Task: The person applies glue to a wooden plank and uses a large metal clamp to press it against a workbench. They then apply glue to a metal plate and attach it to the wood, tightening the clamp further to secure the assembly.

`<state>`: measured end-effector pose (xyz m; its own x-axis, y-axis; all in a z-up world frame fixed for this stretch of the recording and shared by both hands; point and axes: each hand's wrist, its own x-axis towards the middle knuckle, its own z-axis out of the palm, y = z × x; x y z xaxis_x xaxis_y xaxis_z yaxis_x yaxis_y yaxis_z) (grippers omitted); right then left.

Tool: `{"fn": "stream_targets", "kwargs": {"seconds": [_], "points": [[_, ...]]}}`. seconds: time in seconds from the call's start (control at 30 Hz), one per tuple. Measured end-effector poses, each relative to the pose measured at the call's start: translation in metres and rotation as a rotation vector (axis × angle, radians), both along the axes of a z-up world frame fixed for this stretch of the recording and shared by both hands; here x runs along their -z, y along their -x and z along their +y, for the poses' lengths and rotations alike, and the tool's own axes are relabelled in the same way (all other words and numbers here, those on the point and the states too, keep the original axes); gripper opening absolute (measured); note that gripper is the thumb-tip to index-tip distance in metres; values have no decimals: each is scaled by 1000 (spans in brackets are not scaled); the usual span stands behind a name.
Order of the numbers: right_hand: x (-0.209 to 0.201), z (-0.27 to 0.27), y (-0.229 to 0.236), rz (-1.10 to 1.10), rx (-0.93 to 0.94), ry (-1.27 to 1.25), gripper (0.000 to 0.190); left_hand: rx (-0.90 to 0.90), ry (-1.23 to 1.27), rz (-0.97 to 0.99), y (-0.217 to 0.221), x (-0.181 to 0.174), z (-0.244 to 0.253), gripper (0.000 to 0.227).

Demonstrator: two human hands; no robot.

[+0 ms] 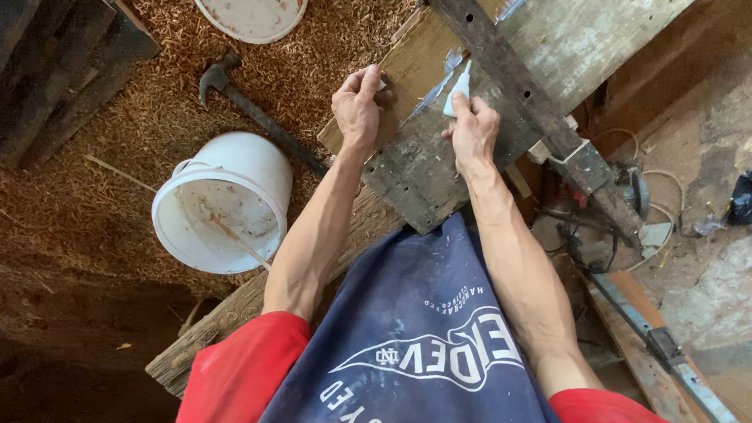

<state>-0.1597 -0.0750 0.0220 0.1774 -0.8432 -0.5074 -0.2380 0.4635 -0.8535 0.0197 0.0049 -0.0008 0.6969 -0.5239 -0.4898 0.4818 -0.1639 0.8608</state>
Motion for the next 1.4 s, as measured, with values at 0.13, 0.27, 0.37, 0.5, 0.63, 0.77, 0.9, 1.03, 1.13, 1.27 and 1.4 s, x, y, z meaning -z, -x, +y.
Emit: {"fn": "stream_targets", "kwargs": {"seconds": [0.13, 0.27, 0.37, 0.5, 0.63, 0.77, 0.9, 1.03, 1.13, 1.27, 1.4], "points": [[-16, 22, 18, -36, -92, 85, 32, -74, 163, 74, 6, -17, 12, 28], [-18, 38, 49, -87, -229, 84, 36, -48, 111, 35, 43, -45, 35, 24], [-18, 42, 69, -201, -315, 111, 33, -26, 154, -52, 71, -61, 46, 22], [-29, 32, 91, -305, -443, 67, 32, -128, 320, 1, 103, -66, 53, 23], [-47, 27, 109, -312, -607, 70, 33, -198, 282, -73, 135, -66, 67, 27], [-68, 26, 130, -241, -829, 31, 33, -313, 218, -65, 169, -77, 86, 23], [-76, 30, 140, -251, -975, 33, 30, -483, 258, -61, 200, -85, 99, 21], [-91, 28, 138, -285, -1100, 70, 30, -622, 300, -80, 217, -95, 103, 23], [-108, 27, 136, -263, -1177, 80, 29, -686, 335, -114, 225, -104, 105, 25], [-122, 29, 135, -289, -1224, 54, 29, -715, 343, -166, 232, -110, 110, 26], [-126, 27, 139, -281, -1265, 91, 29, -740, 328, -187, 238, -108, 109, 25]]}}
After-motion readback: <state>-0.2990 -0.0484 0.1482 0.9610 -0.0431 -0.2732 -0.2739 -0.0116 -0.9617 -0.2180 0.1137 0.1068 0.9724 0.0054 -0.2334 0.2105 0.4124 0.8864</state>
